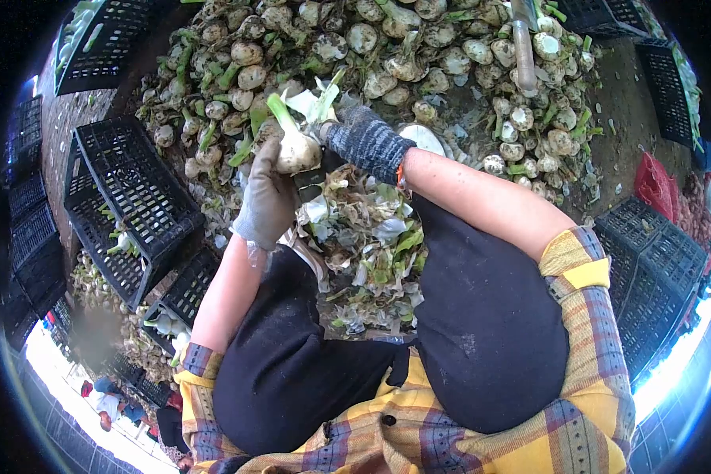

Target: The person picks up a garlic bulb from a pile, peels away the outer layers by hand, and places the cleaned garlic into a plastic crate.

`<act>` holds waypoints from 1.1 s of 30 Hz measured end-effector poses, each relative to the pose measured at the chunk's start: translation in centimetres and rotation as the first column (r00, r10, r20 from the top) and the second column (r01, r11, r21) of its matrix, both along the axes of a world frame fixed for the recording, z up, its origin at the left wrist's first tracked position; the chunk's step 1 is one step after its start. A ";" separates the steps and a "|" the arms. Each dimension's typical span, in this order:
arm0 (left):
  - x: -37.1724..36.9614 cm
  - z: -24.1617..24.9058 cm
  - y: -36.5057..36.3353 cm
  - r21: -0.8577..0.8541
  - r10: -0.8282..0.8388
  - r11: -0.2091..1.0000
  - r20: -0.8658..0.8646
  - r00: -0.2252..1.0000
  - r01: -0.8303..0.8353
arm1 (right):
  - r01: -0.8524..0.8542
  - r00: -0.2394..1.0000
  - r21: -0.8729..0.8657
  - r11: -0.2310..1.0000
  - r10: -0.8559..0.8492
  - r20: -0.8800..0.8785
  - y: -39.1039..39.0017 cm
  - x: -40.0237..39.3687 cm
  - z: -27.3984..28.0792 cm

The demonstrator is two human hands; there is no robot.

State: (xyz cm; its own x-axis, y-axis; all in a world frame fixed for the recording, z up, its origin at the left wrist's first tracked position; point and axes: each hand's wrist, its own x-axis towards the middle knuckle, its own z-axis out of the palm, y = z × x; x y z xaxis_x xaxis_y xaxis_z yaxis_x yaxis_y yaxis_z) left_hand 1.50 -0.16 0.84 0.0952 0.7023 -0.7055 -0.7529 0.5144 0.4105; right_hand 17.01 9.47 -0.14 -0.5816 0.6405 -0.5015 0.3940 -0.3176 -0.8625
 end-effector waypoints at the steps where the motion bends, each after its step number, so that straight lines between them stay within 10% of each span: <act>1: 0.1 -0.5 0.0 -0.020 0.023 1.000 -0.042 0.999 -0.024 | -0.017 0.998 -0.045 0.999 0.020 0.053 0.2 -0.2 1.2; 2: 0.1 -0.8 -0.1 -0.020 -0.004 1.000 -0.131 0.991 0.001 | -0.030 0.994 -0.090 0.995 0.040 0.103 0.3 -0.4 1.8; 3: 0.2 -1.0 -0.3 -0.024 -0.031 0.999 -0.217 0.976 0.026 | -0.246 0.962 0.239 0.939 0.208 0.176 0.2 0.1 -1.6; 5: 0.8 -0.3 -0.6 -0.053 -0.074 0.997 -0.414 0.907 0.057 | -0.040 0.996 0.008 0.999 0.039 0.078 -0.4 0.1 -2.9; 10: -0.5 0.1 -0.5 0.116 0.005 0.993 -0.167 0.986 0.014 | 0.286 0.843 -0.573 0.768 -0.486 -0.230 -0.2 0.3 -0.7; 11: -0.6 0.2 -0.6 0.137 0.023 0.991 -0.155 0.988 -0.001 | 0.300 0.883 -0.552 0.778 -0.445 -0.148 0.4 0.9 -1.5; 13: -1.1 0.0 -0.7 0.177 0.041 0.984 -0.126 0.991 -0.019 | -0.014 1.000 0.138 0.990 0.010 0.026 1.3 1.6 -2.2; 15: -1.0 0.1 -0.6 0.206 0.066 0.978 -0.113 0.991 -0.042 | -0.312 0.839 0.069 0.947 0.241 0.487 1.2 1.1 -1.8; 16: -0.9 0.2 -0.6 0.218 0.079 0.974 -0.106 0.991 -0.054 | -0.249 0.928 0.387 0.888 0.104 0.358 -0.2 1.3 -2.5; 19: -1.0 0.5 -0.9 0.175 -0.032 0.982 -0.182 0.983 0.064 | -0.053 0.992 0.165 0.985 0.071 -0.106 0.6 0.5 -1.9; 22: -1.2 -0.3 -1.2 0.187 -0.120 0.968 -0.235 0.965 0.166 | -0.052 0.993 -0.398 0.916 0.005 -0.119 1.1 0.0 1.7; 27: -1.2 0.2 -1.3 0.223 -0.126 0.964 -0.091 0.988 0.144 | -0.055 0.954 -0.288 0.956 -0.034 -0.297 0.3 0.6 0.5; 33: -0.6 0.6 -1.2 0.187 -0.158 0.966 -0.130 0.979 0.180 | -0.208 0.974 0.127 0.970 0.218 -0.068 0.8 0.5 -0.1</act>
State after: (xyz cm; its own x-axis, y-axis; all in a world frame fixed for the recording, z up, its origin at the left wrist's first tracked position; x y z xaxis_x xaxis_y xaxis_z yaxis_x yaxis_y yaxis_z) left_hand 0.86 -1.33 1.42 0.1518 0.8089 -0.5681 -0.6047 0.5306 0.5940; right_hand 17.50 10.31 -0.22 -0.7467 0.5492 -0.3754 0.3690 -0.1275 -0.9206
